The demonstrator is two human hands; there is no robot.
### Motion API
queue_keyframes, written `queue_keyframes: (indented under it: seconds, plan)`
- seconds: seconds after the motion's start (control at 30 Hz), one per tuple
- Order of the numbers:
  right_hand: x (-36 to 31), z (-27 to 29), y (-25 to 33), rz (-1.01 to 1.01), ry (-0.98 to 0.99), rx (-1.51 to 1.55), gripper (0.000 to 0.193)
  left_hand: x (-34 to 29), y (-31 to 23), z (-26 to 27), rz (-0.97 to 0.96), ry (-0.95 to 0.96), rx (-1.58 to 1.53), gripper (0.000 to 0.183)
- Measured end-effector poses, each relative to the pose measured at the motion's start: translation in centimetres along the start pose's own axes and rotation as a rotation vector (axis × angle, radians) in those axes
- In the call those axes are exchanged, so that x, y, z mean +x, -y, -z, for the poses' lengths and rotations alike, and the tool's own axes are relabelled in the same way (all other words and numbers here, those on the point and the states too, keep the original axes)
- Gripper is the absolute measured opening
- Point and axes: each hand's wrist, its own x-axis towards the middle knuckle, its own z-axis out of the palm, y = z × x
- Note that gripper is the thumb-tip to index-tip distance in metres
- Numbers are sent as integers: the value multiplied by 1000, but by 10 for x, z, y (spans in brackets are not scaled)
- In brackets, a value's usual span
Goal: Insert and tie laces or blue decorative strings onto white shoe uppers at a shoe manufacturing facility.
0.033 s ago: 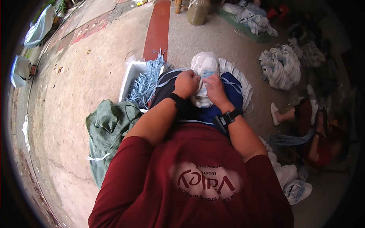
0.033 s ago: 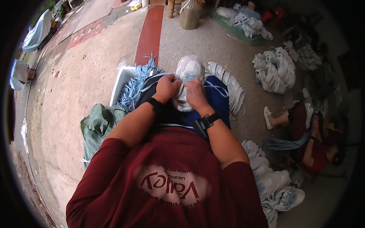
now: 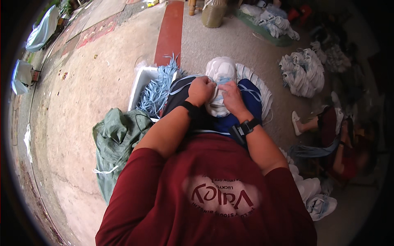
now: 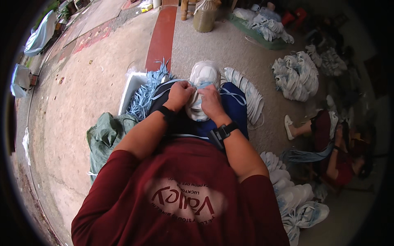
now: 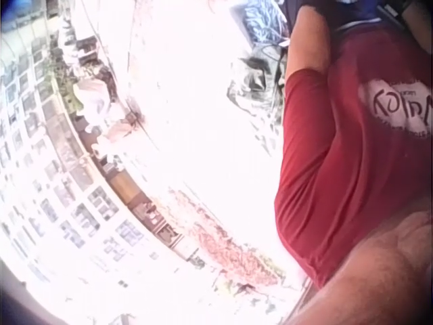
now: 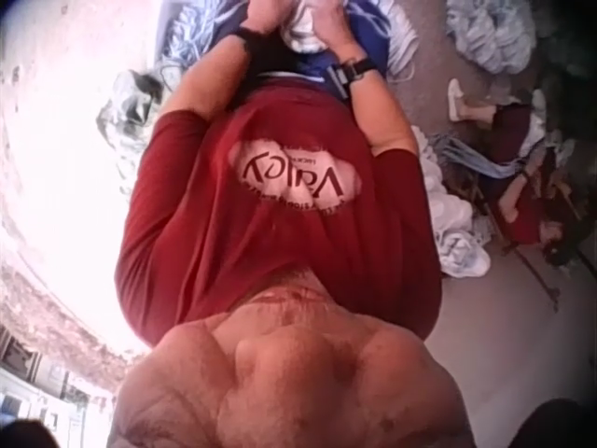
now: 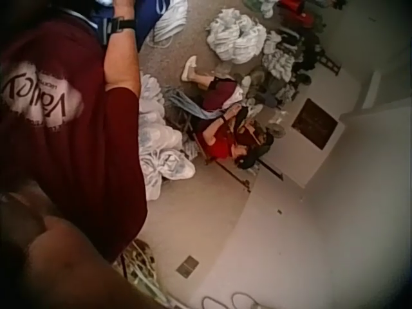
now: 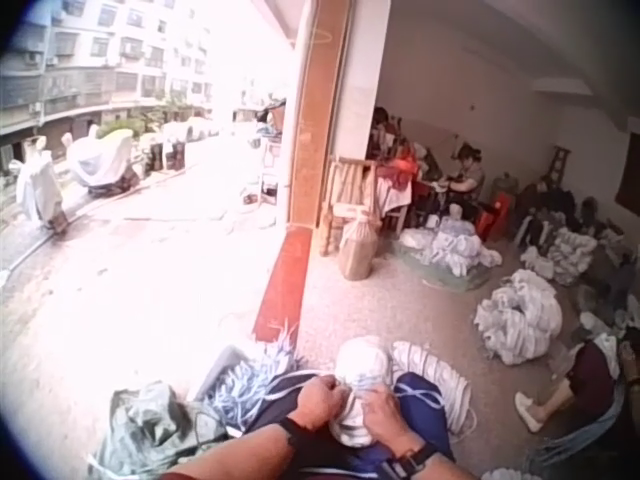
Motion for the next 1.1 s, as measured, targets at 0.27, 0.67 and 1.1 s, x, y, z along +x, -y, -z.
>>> queue_keyframes:
  seconds: [0.27,0.67,1.1]
  plan:
    - [0,-1,0,-3,0,0,26,-1,-5,3,-38,20,44,23]
    - [1,0,4,-42,26,-4,19,-24,-21,10,-418,79,396,24]
    - [14,-15,25,-62,22,-431,9,4,10,13,-186,219,35,24]
